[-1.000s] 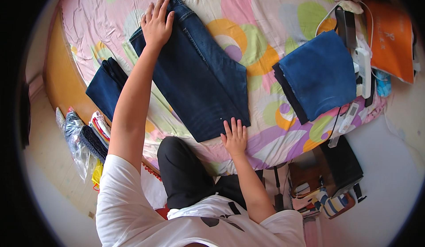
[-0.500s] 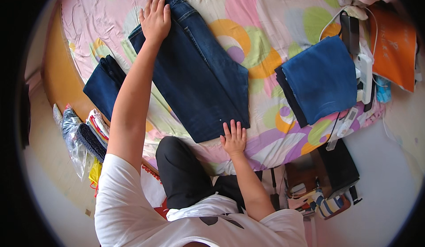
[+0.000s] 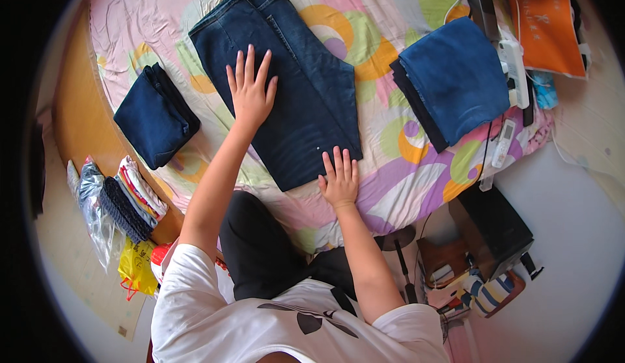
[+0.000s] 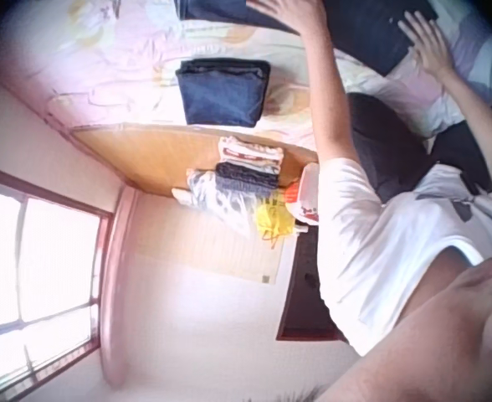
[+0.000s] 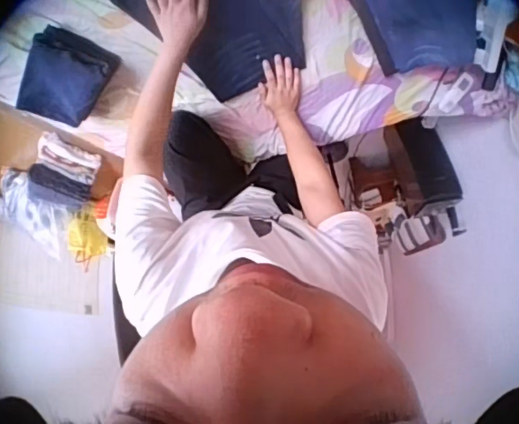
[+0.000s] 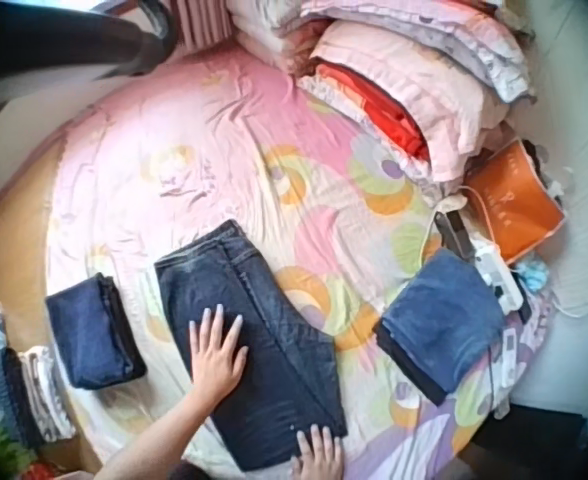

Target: The person folds a pair of jeans on a bed by spreading them out, smoothing the fabric with their hands, folding one leg over the other, and then folding them into a smaller rectangle.

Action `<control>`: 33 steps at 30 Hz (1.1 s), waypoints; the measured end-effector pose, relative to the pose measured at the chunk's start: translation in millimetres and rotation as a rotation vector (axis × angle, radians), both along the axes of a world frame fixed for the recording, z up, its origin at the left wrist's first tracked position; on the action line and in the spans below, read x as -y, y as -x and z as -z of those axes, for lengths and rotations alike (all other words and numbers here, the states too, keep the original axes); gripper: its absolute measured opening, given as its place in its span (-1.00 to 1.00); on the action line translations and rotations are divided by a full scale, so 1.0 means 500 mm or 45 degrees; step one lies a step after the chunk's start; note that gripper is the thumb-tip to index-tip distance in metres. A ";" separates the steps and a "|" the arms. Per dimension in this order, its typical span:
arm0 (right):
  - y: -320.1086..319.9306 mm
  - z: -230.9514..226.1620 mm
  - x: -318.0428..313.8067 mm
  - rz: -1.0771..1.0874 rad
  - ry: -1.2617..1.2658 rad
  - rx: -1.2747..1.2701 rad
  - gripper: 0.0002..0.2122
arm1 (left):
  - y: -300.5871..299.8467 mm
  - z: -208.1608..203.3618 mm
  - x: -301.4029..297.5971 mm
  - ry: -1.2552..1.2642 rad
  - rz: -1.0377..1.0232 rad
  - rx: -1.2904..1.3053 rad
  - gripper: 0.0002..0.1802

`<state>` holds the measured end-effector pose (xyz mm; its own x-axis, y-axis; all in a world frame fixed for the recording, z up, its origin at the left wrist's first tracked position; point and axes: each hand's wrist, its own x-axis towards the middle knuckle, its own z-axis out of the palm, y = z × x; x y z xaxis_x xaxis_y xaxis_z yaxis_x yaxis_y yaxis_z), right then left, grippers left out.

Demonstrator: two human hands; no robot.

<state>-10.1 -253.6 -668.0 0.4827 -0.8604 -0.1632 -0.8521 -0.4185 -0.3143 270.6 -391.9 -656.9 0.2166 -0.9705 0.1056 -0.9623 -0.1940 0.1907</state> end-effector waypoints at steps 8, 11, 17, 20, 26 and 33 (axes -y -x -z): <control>0.000 -0.007 -0.004 -0.021 0.098 -0.013 -0.45 | 0.058 -0.031 -0.224 -0.250 -0.042 -0.162 -0.28; -0.001 -0.015 -0.002 -0.019 0.118 -0.027 -0.45 | 0.127 -0.043 -0.284 -0.337 0.026 -0.210 -0.21; -0.010 -0.021 -0.005 -0.013 0.166 0.029 -0.47 | 0.211 -0.038 -0.336 -0.422 -0.055 -0.205 -0.10; -0.010 -0.028 -0.001 0.029 0.188 0.125 -0.53 | 0.241 -0.050 -0.379 -0.448 0.009 -0.196 -0.11; -0.005 -0.038 0.035 0.395 0.180 0.598 -0.75 | 0.250 -0.049 -0.428 -0.514 0.185 -0.118 -0.19; 0.036 -0.004 0.115 1.074 -0.007 0.668 -0.67 | 0.272 -0.048 -0.410 -0.443 0.147 0.121 -0.29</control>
